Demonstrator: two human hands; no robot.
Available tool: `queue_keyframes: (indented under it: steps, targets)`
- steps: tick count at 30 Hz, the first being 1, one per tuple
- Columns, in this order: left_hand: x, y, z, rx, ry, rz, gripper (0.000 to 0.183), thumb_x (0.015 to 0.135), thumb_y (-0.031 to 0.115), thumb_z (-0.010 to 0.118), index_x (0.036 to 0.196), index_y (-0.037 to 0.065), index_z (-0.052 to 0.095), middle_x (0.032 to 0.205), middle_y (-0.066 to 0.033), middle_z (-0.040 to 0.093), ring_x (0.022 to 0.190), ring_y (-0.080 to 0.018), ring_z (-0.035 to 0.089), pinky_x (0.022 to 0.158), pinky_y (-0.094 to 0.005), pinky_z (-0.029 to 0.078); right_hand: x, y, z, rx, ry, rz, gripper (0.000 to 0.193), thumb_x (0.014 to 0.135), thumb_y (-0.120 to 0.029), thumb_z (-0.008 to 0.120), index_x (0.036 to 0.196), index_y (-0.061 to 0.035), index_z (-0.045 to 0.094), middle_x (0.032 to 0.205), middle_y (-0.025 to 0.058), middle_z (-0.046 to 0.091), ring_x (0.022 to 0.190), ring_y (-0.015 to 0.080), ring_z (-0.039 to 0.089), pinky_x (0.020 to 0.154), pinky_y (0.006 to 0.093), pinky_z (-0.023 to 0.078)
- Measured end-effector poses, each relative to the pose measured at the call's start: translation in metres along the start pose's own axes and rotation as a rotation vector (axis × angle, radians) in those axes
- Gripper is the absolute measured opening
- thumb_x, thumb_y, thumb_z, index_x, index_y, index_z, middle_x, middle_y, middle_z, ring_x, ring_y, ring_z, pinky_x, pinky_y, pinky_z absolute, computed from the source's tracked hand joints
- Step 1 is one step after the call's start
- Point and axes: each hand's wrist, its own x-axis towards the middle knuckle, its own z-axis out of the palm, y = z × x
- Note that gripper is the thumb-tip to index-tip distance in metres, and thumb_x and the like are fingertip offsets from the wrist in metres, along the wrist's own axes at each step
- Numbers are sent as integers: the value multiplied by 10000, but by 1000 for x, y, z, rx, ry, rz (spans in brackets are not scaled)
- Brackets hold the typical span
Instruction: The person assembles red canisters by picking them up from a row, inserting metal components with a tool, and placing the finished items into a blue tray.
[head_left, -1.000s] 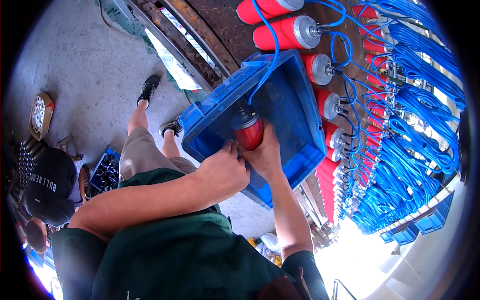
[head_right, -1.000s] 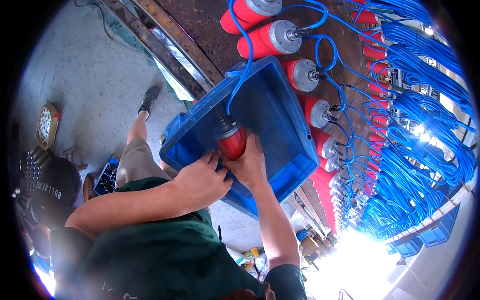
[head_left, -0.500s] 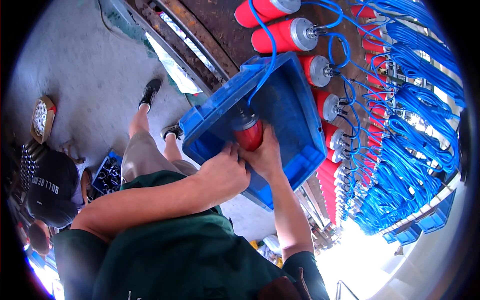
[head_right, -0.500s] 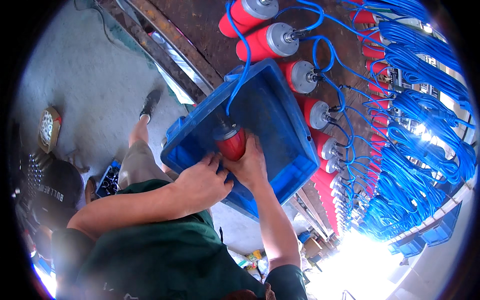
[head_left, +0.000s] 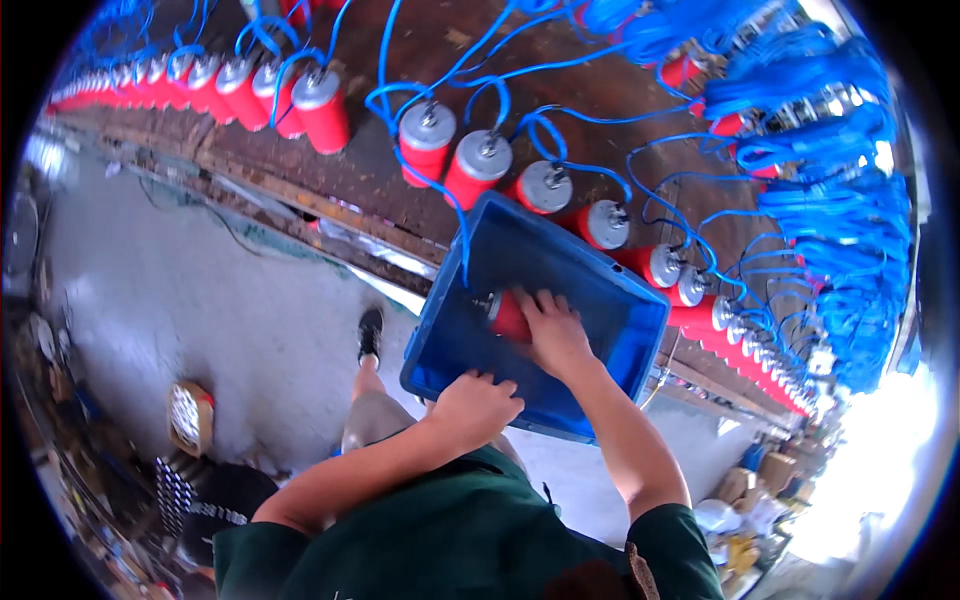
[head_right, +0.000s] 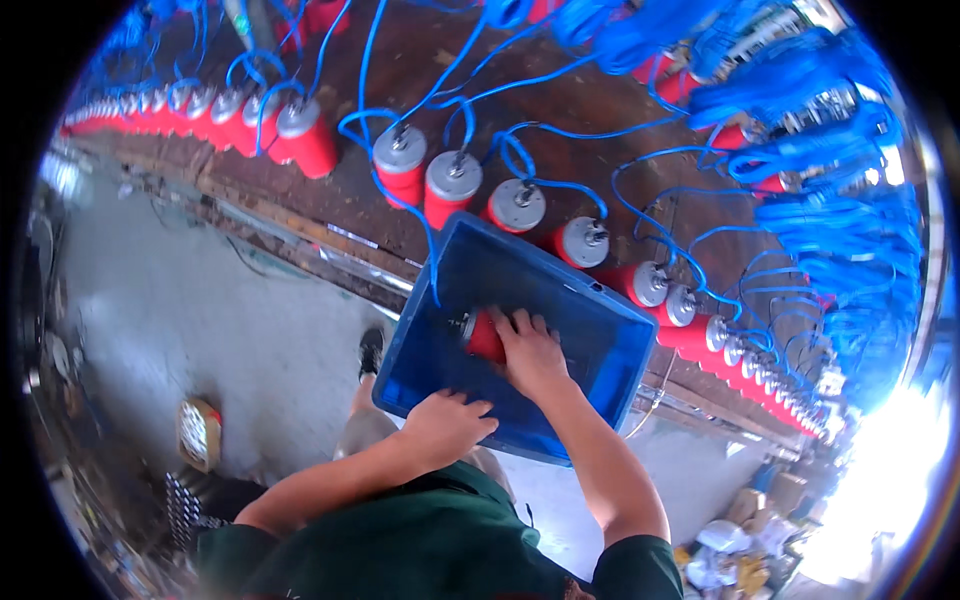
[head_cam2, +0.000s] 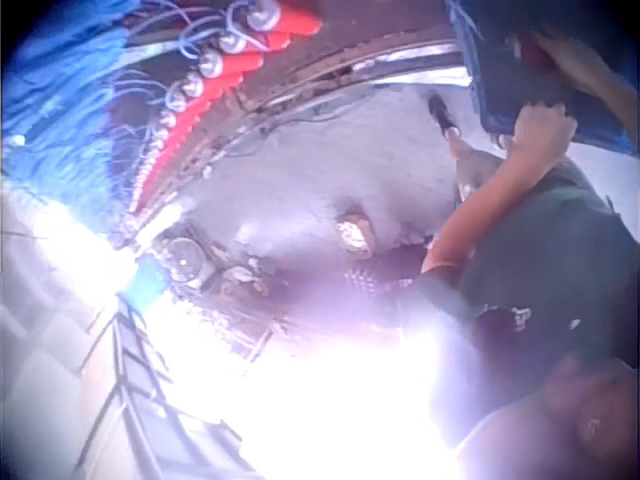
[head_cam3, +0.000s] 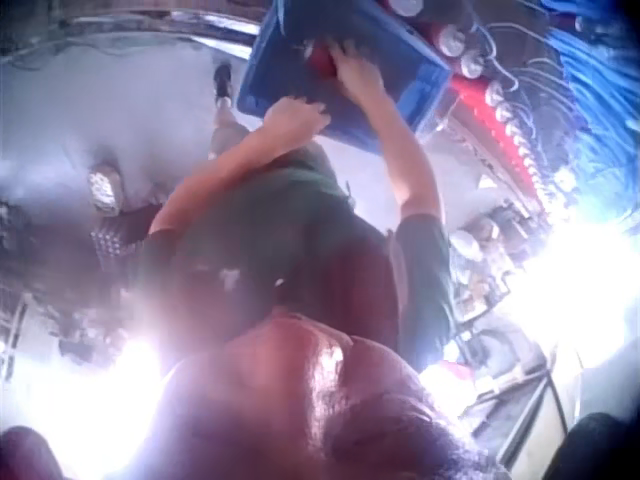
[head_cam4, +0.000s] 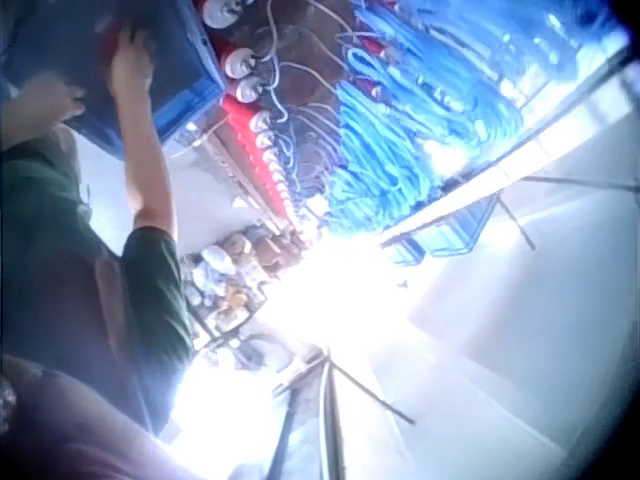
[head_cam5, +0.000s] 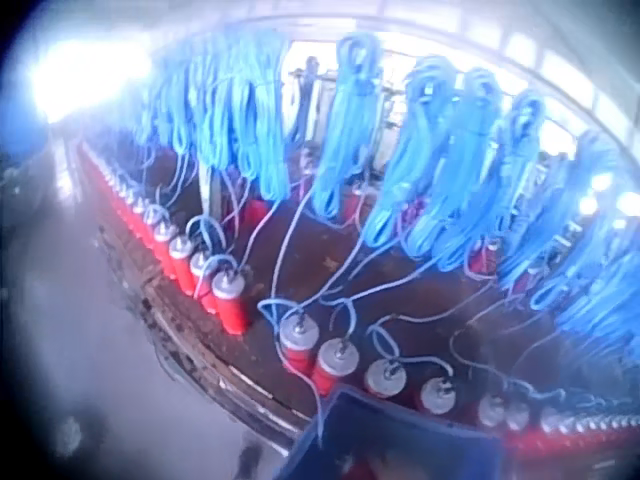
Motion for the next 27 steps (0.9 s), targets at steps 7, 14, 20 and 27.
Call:
queue_keyframes:
  steps: [7,14,20,27]
  targets:
    - [-7,1,-21,78,-21,-11,379,826,328,845,1161,171,765,1187,-25,734,1089,-270,723,944,-423,582,-59,23,-16,157,334,-115,569,925,-168,784,1465,-144,606,1515,131,567,1379,388,561,1128,530,500]
    - [-7,-5,-10,56,49,37,287,822,321,850,1038,151,765,1080,-18,725,1037,-263,714,907,-411,580,-117,20,-44,440,547,-51,333,868,69,733,1180,-49,737,1371,176,653,1252,392,633,1030,443,566]
    - [-2,6,-20,91,-56,-39,366,824,325,849,1145,160,791,1219,-9,761,1117,-250,724,932,-393,594,-133,28,-36,454,467,-123,410,908,15,697,1309,-70,708,1402,177,663,1270,373,653,1052,427,554]
    - [-6,1,-20,77,-47,-40,410,826,322,843,1193,152,776,1228,-30,755,1122,-276,720,936,-412,592,-183,82,17,232,840,574,479,951,-141,740,1404,-33,627,1269,206,659,1218,410,638,1025,492,541]
